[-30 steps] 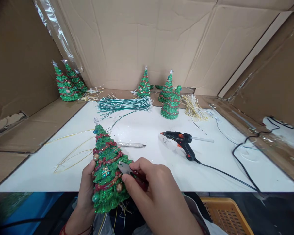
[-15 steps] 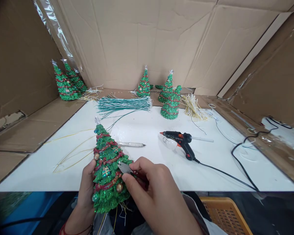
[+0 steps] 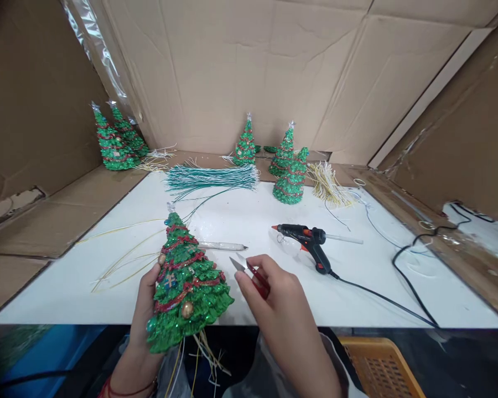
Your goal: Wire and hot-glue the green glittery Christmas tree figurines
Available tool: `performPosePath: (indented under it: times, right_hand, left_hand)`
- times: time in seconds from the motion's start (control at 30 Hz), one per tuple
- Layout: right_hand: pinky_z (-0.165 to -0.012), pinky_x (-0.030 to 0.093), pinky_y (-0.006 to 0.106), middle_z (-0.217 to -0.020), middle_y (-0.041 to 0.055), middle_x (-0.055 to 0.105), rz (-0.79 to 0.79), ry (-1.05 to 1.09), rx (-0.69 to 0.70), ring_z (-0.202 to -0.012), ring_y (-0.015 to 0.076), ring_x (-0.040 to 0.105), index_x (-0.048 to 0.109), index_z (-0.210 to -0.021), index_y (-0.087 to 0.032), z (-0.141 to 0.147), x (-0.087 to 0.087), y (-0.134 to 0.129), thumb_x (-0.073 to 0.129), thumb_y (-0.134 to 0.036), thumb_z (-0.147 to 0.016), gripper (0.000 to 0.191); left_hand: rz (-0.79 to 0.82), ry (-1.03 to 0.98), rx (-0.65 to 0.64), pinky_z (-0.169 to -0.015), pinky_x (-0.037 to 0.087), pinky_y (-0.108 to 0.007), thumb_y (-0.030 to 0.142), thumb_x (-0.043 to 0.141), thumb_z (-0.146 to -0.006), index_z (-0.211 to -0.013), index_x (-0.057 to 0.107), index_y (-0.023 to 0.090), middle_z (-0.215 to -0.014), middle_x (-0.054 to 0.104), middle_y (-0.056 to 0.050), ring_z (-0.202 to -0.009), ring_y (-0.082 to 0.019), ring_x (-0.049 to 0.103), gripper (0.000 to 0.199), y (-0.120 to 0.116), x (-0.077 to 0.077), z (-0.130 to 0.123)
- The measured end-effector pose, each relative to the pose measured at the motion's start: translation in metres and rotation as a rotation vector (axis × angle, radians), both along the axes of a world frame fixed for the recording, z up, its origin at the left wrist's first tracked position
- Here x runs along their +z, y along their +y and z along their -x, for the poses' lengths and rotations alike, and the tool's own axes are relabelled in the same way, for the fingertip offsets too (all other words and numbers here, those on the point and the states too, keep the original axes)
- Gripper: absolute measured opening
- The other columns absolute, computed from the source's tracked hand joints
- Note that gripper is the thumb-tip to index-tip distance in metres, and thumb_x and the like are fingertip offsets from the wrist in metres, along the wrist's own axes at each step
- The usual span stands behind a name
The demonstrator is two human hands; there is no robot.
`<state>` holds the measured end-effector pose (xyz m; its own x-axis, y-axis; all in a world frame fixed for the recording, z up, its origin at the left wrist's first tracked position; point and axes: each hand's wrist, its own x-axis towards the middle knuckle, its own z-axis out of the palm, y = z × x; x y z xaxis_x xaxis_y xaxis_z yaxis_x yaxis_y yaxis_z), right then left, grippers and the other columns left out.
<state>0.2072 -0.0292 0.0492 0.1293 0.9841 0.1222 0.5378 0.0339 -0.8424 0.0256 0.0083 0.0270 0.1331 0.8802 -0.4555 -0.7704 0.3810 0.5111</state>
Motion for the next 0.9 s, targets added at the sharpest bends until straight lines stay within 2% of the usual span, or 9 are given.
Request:
performPosePath:
  times: [0.1,0.2,0.3,0.4,0.53,0.63,0.73,0.83,0.9]
  right_hand:
    - [-0.07,0.051,0.037,-0.077,0.0041,0.067,-0.077,-0.134,-0.061,-0.071,0.023,0.063,0.072,-0.099,-0.02,-0.004,-0.031,0.012,0.062,-0.038,-0.087,0.024]
    - [-0.08,0.054,0.04,-0.092,0.0087,0.071,-0.12,-0.146,-0.088,-0.085,0.0256,0.068,0.074,-0.105,-0.019,-0.006,-0.047,0.017,0.058,-0.035,-0.083,0.031]
    - [-0.083,0.052,0.041,-0.096,0.0101,0.071,-0.155,-0.175,-0.222,-0.088,0.0271,0.067,0.073,-0.096,-0.021,-0.016,-0.045,0.014,0.056,-0.045,-0.086,0.031]
    - [-0.083,0.048,0.045,-0.084,0.0095,0.067,-0.163,-0.221,-0.468,-0.084,0.03,0.063,0.061,-0.076,-0.024,-0.037,-0.038,0.005,0.057,-0.056,-0.084,0.033]
    - [-0.079,0.045,0.049,-0.086,0.0119,0.063,-0.093,-0.268,-0.718,-0.085,0.0348,0.06,0.053,-0.083,-0.024,-0.071,-0.032,0.004,0.064,-0.064,-0.077,0.042]
    - [-0.08,0.045,0.051,-0.098,0.0174,0.067,-0.012,-0.292,-0.658,-0.092,0.0392,0.061,0.061,-0.092,-0.02,-0.096,-0.029,0.019,0.072,-0.065,-0.062,0.056]
    - [-0.072,0.047,0.046,-0.08,0.0129,0.071,0.08,-0.259,-0.495,-0.078,0.0354,0.063,0.066,-0.078,-0.021,-0.112,-0.027,0.041,0.076,-0.061,-0.055,0.047]
    - [-0.061,0.046,0.041,-0.061,0.0078,0.067,0.114,-0.188,-0.356,-0.063,0.0303,0.061,0.067,-0.066,-0.021,-0.112,-0.023,0.051,0.073,-0.062,-0.058,0.042]
    - [-0.059,0.049,0.039,-0.065,0.0079,0.071,0.094,-0.128,-0.264,-0.064,0.0286,0.063,0.071,-0.07,-0.02,-0.103,-0.016,0.045,0.069,-0.065,-0.064,0.046]
  left_hand:
    - [-0.01,-0.024,-0.007,-0.097,0.061,-0.046,0.043,0.069,-0.078,-0.095,0.079,0.017,-0.084,0.082,-0.006,-0.09,-0.03,0.08,0.032,0.001,-0.003,0.001]
    - [-0.064,-0.059,-0.034,-0.1,0.06,-0.046,0.046,0.072,-0.077,-0.099,0.079,0.018,-0.09,0.083,-0.006,-0.093,-0.03,0.079,0.036,0.001,-0.012,0.003]
    - [-0.12,-0.1,-0.081,-0.102,0.058,-0.047,0.049,0.073,-0.078,-0.099,0.079,0.018,-0.089,0.083,-0.005,-0.093,-0.031,0.079,0.037,-0.001,-0.015,0.005]
    - [-0.134,-0.108,-0.104,-0.103,0.058,-0.047,0.049,0.077,-0.075,-0.096,0.08,0.018,-0.088,0.083,-0.005,-0.093,-0.031,0.079,0.038,-0.001,-0.013,0.006]
    - [-0.114,-0.084,-0.075,-0.103,0.058,-0.046,0.049,0.078,-0.074,-0.099,0.081,0.019,-0.094,0.083,-0.006,-0.096,-0.031,0.079,0.039,0.001,-0.012,0.005]
    - [-0.117,-0.088,-0.103,-0.103,0.058,-0.048,0.05,0.076,-0.076,-0.1,0.08,0.018,-0.095,0.083,-0.007,-0.096,-0.031,0.079,0.04,0.001,-0.013,0.006]
    - [-0.109,-0.08,-0.172,-0.103,0.058,-0.05,0.05,0.078,-0.074,-0.096,0.081,0.018,-0.092,0.083,-0.008,-0.094,-0.032,0.079,0.04,0.002,-0.011,0.008]
    - [-0.091,-0.086,-0.229,-0.102,0.058,-0.049,0.051,0.081,-0.072,-0.093,0.081,0.016,-0.091,0.083,-0.01,-0.092,-0.033,0.079,0.041,0.003,-0.009,0.008]
    - [-0.072,-0.07,-0.195,-0.101,0.059,-0.046,0.049,0.08,-0.074,-0.093,0.08,0.016,-0.09,0.083,-0.009,-0.091,-0.031,0.079,0.038,0.003,-0.009,0.007]
